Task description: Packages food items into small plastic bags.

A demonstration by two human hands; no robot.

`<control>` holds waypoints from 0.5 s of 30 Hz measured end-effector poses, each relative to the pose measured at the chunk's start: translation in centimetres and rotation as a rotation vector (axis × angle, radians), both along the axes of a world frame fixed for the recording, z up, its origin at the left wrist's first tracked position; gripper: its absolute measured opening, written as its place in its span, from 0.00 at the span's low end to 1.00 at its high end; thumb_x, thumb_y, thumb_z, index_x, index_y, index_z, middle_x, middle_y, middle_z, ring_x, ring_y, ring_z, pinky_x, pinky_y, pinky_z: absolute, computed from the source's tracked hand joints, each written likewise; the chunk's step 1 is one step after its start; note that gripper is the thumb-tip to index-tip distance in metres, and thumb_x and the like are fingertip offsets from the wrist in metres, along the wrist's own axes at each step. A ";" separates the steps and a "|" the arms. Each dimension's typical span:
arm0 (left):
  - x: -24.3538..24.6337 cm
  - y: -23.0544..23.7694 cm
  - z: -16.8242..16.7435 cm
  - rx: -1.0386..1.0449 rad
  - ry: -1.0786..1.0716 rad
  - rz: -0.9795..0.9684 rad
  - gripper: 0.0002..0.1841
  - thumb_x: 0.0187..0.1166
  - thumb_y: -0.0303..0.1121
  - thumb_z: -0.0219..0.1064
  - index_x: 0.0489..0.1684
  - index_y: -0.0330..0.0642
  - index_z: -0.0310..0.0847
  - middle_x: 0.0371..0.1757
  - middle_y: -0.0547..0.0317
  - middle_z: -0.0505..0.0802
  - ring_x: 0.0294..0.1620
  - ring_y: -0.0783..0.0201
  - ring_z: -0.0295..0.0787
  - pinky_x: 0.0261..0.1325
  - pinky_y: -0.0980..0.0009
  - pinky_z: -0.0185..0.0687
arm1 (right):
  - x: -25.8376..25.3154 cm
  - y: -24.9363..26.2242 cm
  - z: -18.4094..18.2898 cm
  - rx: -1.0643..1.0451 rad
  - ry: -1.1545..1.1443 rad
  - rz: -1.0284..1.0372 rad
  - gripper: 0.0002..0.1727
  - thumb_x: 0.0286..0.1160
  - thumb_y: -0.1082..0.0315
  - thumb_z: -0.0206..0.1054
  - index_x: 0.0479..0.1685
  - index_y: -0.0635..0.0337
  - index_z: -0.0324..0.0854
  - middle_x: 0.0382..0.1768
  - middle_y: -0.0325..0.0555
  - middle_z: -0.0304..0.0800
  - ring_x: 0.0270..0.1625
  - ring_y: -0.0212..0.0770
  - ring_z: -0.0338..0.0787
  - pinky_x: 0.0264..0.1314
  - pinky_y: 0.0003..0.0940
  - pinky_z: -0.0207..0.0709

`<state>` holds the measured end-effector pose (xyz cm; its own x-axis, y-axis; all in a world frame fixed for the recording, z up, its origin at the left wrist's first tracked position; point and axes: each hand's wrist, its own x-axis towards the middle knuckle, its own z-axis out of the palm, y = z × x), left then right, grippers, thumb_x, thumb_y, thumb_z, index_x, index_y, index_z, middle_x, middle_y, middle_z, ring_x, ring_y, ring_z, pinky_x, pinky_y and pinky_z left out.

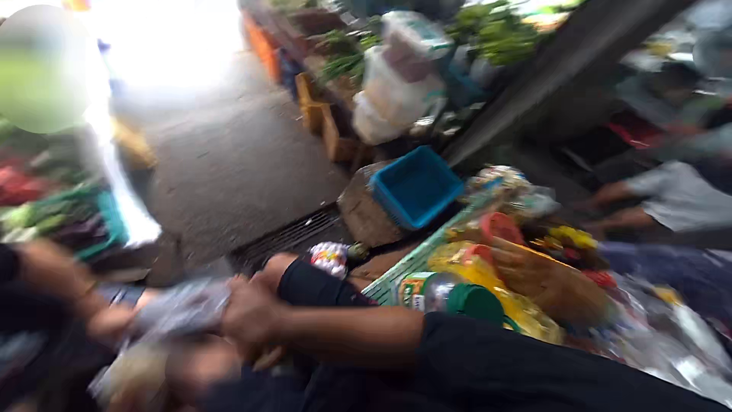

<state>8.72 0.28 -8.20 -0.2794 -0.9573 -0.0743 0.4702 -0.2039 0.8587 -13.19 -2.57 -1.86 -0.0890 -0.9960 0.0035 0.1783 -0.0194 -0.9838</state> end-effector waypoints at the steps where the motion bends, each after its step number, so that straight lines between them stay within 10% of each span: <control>1: -2.0 0.5 0.9 0.076 -0.015 0.139 0.16 0.82 0.43 0.69 0.61 0.47 0.84 0.53 0.62 0.95 0.56 0.68 0.91 0.61 0.65 0.88 | -0.7 -0.3 -0.5 0.056 0.028 0.061 0.11 0.67 0.80 0.70 0.48 0.75 0.87 0.37 0.48 0.93 0.41 0.29 0.89 0.52 0.28 0.84; 6: -5.8 0.1 2.1 0.187 -0.070 0.471 0.13 0.77 0.24 0.65 0.57 0.43 0.83 0.45 0.56 0.94 0.43 0.63 0.92 0.49 0.62 0.92 | -0.2 -0.4 -4.5 0.135 -0.176 0.362 0.20 0.77 0.64 0.72 0.67 0.58 0.80 0.45 0.45 0.93 0.39 0.36 0.90 0.42 0.35 0.88; 15: -6.3 1.2 2.2 0.315 0.016 0.467 0.10 0.79 0.24 0.69 0.55 0.39 0.83 0.44 0.49 0.93 0.37 0.61 0.92 0.42 0.64 0.93 | 0.8 -0.2 -5.6 0.039 -0.061 0.445 0.06 0.76 0.68 0.73 0.41 0.62 0.86 0.27 0.44 0.88 0.22 0.34 0.82 0.24 0.30 0.79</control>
